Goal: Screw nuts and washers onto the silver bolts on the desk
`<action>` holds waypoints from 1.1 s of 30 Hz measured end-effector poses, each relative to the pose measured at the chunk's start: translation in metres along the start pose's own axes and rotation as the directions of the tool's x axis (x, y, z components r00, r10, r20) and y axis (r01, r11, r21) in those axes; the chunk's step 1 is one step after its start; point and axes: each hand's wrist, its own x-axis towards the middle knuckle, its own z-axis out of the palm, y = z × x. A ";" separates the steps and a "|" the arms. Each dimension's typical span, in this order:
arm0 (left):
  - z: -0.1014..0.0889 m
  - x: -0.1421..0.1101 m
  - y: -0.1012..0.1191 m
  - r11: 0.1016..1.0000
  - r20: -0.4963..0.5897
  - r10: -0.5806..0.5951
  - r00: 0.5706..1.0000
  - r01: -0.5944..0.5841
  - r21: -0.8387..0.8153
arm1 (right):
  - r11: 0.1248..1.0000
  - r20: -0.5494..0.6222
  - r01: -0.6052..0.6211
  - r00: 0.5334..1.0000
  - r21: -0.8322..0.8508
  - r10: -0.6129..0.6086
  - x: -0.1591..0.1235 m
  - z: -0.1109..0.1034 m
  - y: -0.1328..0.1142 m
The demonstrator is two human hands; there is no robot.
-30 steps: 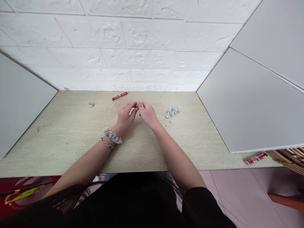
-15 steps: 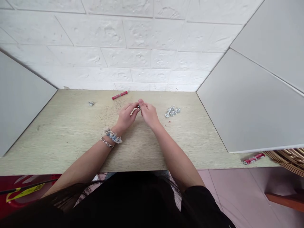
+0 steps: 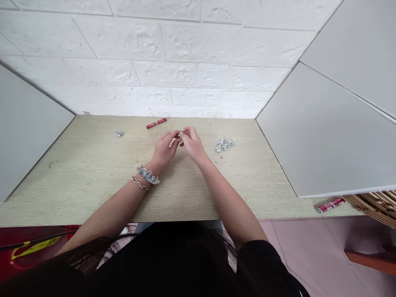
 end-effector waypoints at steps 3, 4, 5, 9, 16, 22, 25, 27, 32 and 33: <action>-0.001 0.000 0.002 1.000 -0.030 0.012 0.999 -0.012 -0.005 | 1.000 -0.048 -0.008 0.999 -0.014 0.007 -0.003 -0.001 -0.006; -0.002 0.000 0.003 1.000 -0.032 0.028 0.999 -0.029 -0.012 | 0.999 -0.056 -0.006 0.998 -0.039 0.003 -0.004 -0.002 -0.007; -0.002 0.000 0.005 0.999 -0.030 0.048 0.998 -0.049 -0.021 | 0.997 -0.054 -0.009 0.999 -0.071 0.005 -0.005 -0.003 -0.008; -0.002 -0.002 0.009 0.994 -0.015 0.098 0.995 -0.099 -0.047 | 0.978 -0.016 -0.069 0.998 -0.195 0.067 -0.004 -0.007 -0.006; -0.001 -0.002 0.006 0.996 0.019 0.075 0.997 -0.074 -0.047 | 0.979 0.012 -0.054 0.998 -0.197 0.057 0.001 -0.009 -0.002; 0.000 0.000 0.005 0.999 0.007 -0.004 1.000 0.004 -0.049 | 0.982 0.011 0.064 0.998 -0.179 -0.063 0.002 -0.008 0.003; 0.000 0.001 0.003 0.997 -0.011 -0.045 0.999 0.044 -0.061 | 0.981 0.023 0.118 0.993 -0.157 -0.116 0.003 -0.008 0.005; -0.001 0.002 0.002 0.996 -0.018 -0.059 0.998 0.057 -0.067 | 0.982 0.040 0.144 0.989 -0.121 -0.140 0.003 -0.007 0.006; -0.001 0.002 0.004 0.997 -0.009 -0.060 0.998 0.059 -0.051 | 0.989 0.007 0.136 0.991 -0.056 -0.136 0.001 -0.005 0.002; -0.001 0.001 0.005 0.998 -0.004 -0.050 0.999 0.049 -0.050 | 0.990 -0.016 0.128 0.991 -0.063 -0.129 0.000 -0.005 0.001</action>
